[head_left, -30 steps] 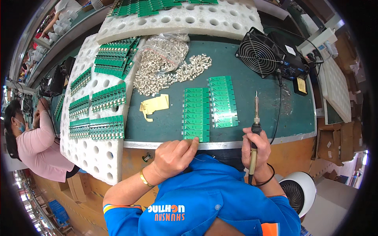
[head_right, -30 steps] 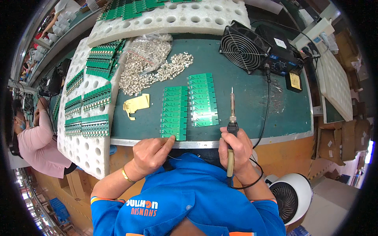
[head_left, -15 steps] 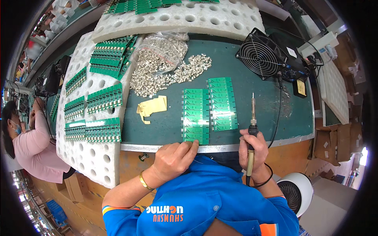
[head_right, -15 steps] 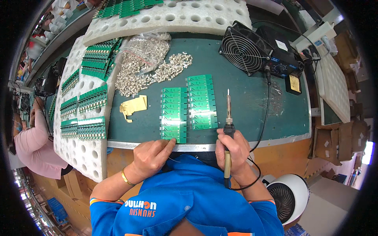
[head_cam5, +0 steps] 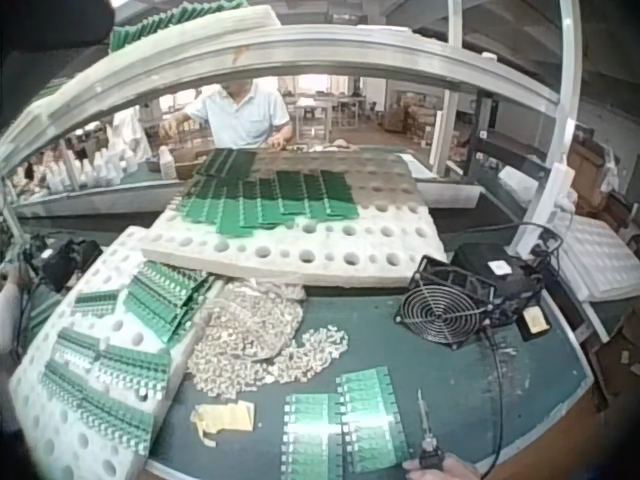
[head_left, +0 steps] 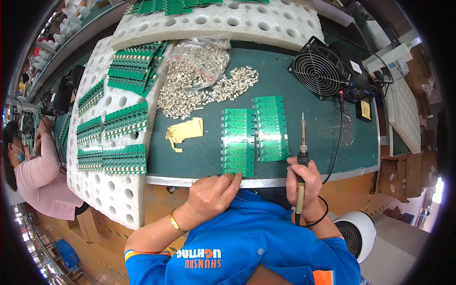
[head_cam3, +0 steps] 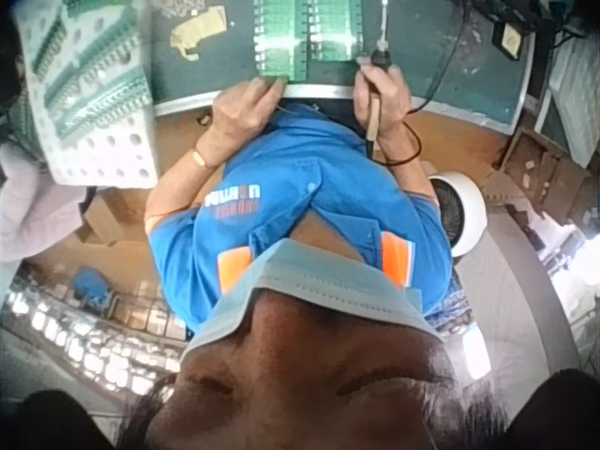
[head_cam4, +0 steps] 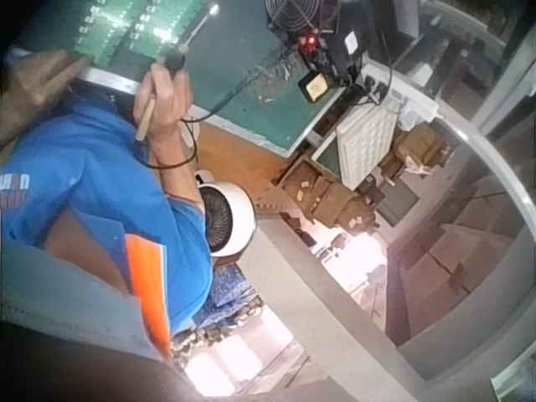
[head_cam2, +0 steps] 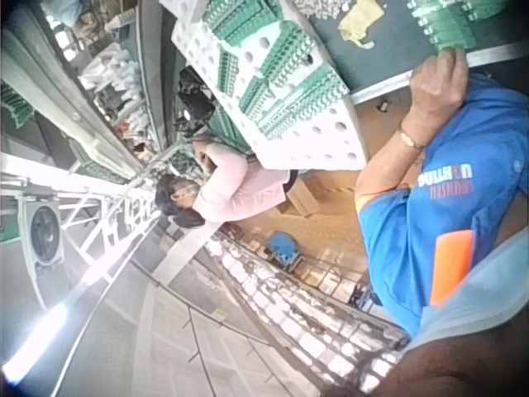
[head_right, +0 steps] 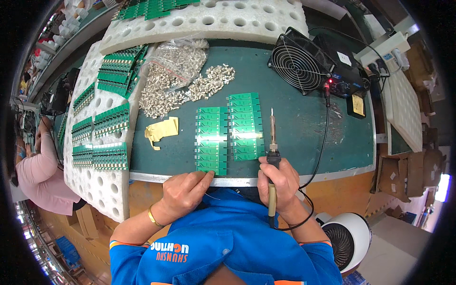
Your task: The person solders components onto a circuit board strip using a soldering iron and solder wire, then places the soldered board onto a stack. Afterward, the person takes another circuit board strip and solders components onto it using the soldering iron.
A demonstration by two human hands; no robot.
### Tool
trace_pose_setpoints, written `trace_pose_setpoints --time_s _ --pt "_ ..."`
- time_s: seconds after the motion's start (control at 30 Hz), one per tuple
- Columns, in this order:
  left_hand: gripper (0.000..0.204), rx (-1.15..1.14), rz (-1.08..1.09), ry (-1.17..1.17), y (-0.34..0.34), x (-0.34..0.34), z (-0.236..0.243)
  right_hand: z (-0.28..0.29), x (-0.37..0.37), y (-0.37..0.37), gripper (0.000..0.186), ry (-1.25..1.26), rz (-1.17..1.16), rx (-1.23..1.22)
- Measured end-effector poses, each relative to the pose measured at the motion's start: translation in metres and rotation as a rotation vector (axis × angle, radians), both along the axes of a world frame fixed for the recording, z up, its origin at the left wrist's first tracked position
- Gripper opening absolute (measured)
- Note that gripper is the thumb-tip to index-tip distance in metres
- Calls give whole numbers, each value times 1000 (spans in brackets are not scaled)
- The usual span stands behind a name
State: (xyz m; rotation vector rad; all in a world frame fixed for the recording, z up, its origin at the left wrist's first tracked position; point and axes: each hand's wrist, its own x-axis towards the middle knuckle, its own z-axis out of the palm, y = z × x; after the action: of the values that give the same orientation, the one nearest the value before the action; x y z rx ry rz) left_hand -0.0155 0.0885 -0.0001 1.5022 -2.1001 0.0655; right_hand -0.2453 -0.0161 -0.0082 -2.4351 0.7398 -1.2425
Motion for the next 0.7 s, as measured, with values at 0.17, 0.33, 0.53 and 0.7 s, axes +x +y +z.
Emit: trace_pose_setpoints --time_s 0.17,0.33,0.53,0.7 --pt "32 -2 22 31 2 -1 3 5 1 -1 36 43 22 23" --pt "28 140 39 364 13 -1 18 7 -1 -1 34 35 34 45" --pt "21 912 -153 1181 14 7 55 16 5 6 35 -67 105 118" --pt "24 1011 -157 1300 8 -14 47 34 8 11 36 -109 391 255"
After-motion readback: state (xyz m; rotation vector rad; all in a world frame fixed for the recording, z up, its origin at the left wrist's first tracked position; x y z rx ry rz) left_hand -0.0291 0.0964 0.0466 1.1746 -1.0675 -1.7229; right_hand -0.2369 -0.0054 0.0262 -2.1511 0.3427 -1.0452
